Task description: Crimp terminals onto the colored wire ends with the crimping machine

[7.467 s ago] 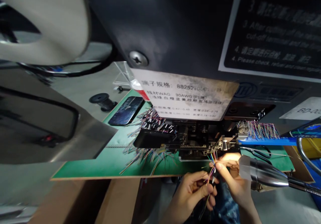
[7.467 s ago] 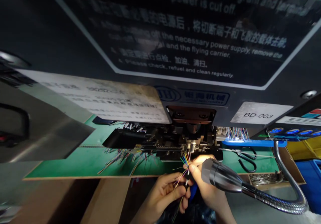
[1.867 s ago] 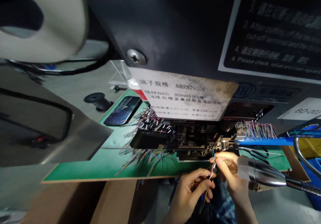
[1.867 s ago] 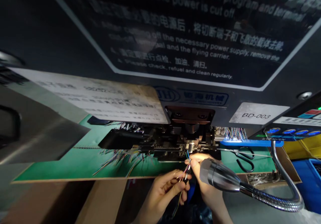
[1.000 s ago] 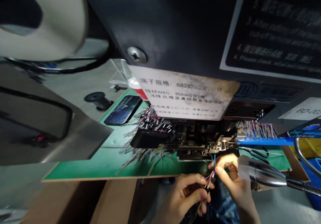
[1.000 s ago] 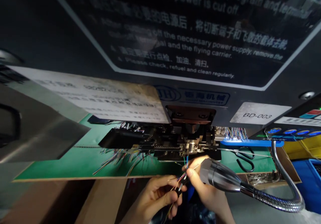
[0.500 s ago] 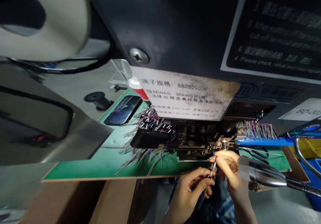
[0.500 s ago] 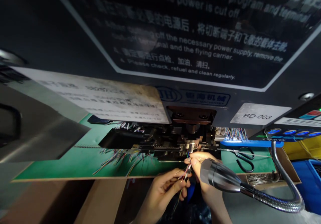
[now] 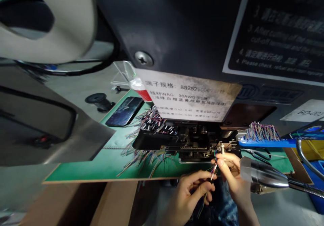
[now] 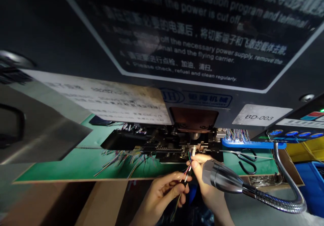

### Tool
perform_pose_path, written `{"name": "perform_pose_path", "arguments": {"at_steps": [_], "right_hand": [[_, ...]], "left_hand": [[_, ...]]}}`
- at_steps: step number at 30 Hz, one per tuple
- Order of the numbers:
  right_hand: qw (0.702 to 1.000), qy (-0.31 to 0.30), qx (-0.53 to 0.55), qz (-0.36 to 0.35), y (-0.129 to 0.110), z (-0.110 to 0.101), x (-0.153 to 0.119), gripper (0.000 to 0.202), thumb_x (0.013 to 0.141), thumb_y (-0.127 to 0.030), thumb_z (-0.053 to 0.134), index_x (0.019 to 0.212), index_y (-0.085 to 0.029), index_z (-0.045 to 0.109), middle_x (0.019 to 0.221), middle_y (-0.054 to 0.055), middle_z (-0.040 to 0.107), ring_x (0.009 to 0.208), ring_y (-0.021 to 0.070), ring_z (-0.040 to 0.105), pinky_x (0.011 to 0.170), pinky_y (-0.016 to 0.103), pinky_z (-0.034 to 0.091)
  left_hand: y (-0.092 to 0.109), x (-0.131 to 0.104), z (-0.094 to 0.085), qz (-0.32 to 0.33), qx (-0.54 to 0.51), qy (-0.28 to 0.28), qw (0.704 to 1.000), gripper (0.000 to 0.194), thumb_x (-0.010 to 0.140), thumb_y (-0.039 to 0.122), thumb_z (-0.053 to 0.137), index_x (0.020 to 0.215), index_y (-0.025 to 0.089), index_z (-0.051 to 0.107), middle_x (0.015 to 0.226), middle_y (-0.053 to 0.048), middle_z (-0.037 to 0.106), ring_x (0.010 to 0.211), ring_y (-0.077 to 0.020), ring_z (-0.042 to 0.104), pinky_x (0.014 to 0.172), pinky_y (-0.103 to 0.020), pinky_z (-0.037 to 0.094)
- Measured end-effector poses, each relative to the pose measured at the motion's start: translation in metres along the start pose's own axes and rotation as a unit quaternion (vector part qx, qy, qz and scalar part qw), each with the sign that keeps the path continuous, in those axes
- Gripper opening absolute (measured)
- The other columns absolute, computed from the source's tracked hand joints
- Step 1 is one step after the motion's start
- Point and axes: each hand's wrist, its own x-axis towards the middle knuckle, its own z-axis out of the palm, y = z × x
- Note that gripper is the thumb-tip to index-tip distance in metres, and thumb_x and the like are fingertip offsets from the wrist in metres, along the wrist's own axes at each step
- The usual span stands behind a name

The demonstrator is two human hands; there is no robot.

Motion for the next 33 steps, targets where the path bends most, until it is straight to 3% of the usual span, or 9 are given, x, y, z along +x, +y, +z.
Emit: {"name": "perform_pose_path", "arguments": {"at_steps": [4, 6, 9, 14, 17, 25, 33], "right_hand": [[0.994, -0.055, -0.035, -0.091, -0.005, -0.009, 0.001, 0.009, 0.093, -0.031, 0.076, 0.086, -0.026, 0.08, 0.099, 0.005, 0.079, 0.09, 0.0235, 0.075, 0.085, 0.036, 0.06], [0.995, -0.069, 0.008, -0.067, -0.007, -0.011, 0.001, 0.008, 0.092, -0.031, 0.077, 0.087, -0.025, 0.077, 0.093, 0.004, 0.08, 0.086, 0.0224, 0.076, 0.079, 0.033, 0.062], [0.999, -0.029, 0.043, -0.011, -0.008, -0.007, -0.001, 0.006, 0.092, -0.032, 0.078, 0.092, -0.026, 0.078, 0.084, 0.001, 0.082, 0.077, 0.021, 0.077, 0.074, 0.031, 0.062], [0.999, -0.009, 0.031, 0.034, -0.006, -0.003, 0.0, 0.019, 0.092, -0.042, 0.077, 0.094, -0.025, 0.083, 0.088, 0.005, 0.084, 0.058, 0.0181, 0.066, 0.053, 0.029, 0.053], [0.998, -0.008, 0.032, 0.061, -0.007, -0.003, 0.002, 0.023, 0.091, -0.045, 0.077, 0.097, -0.024, 0.084, 0.089, 0.006, 0.085, 0.056, 0.0174, 0.064, 0.051, 0.028, 0.05], [0.998, -0.011, 0.034, 0.052, -0.011, -0.002, 0.006, 0.02, 0.091, -0.04, 0.077, 0.097, -0.022, 0.084, 0.082, 0.006, 0.083, 0.052, 0.0148, 0.058, 0.051, 0.027, 0.046], [1.0, -0.004, 0.018, 0.021, -0.004, -0.001, 0.003, 0.016, 0.093, -0.037, 0.075, 0.1, -0.025, 0.084, 0.087, 0.006, 0.084, 0.057, 0.0169, 0.064, 0.055, 0.029, 0.052]], "left_hand": [[-0.004, -0.004, -0.011, -0.021, -0.018, -0.045, 0.999, 0.044, 0.079, 0.059, 0.086, 0.087, 0.015, 0.082, 0.069, -0.006, 0.074, 0.049, -0.0141, 0.064, 0.047, -0.022, 0.053], [-0.005, -0.004, -0.012, -0.012, -0.009, -0.043, 0.999, 0.041, 0.08, 0.056, 0.085, 0.085, 0.016, 0.081, 0.069, -0.006, 0.074, 0.048, -0.0144, 0.064, 0.047, -0.023, 0.053], [-0.001, -0.002, -0.007, 0.023, 0.027, -0.026, 0.999, 0.037, 0.085, 0.053, 0.082, 0.089, 0.017, 0.083, 0.07, -0.006, 0.074, 0.051, -0.0148, 0.065, 0.051, -0.022, 0.054], [0.01, 0.003, 0.004, 0.074, 0.101, 0.015, 0.992, 0.023, 0.091, 0.037, 0.075, 0.085, 0.017, 0.083, 0.073, -0.005, 0.071, 0.058, -0.0155, 0.067, 0.055, -0.021, 0.054], [0.01, 0.005, 0.007, 0.103, 0.127, 0.032, 0.986, 0.022, 0.093, 0.034, 0.071, 0.086, 0.017, 0.083, 0.071, -0.004, 0.068, 0.058, -0.0151, 0.066, 0.055, -0.02, 0.054], [0.002, 0.006, 0.005, 0.154, 0.137, 0.044, 0.978, 0.02, 0.095, 0.031, 0.069, 0.09, 0.018, 0.083, 0.071, -0.003, 0.07, 0.056, -0.0137, 0.067, 0.055, -0.017, 0.055], [0.006, 0.005, 0.003, 0.147, 0.139, 0.048, 0.978, 0.017, 0.093, 0.027, 0.07, 0.092, 0.018, 0.084, 0.071, -0.003, 0.07, 0.056, -0.0133, 0.068, 0.055, -0.017, 0.056]]}}
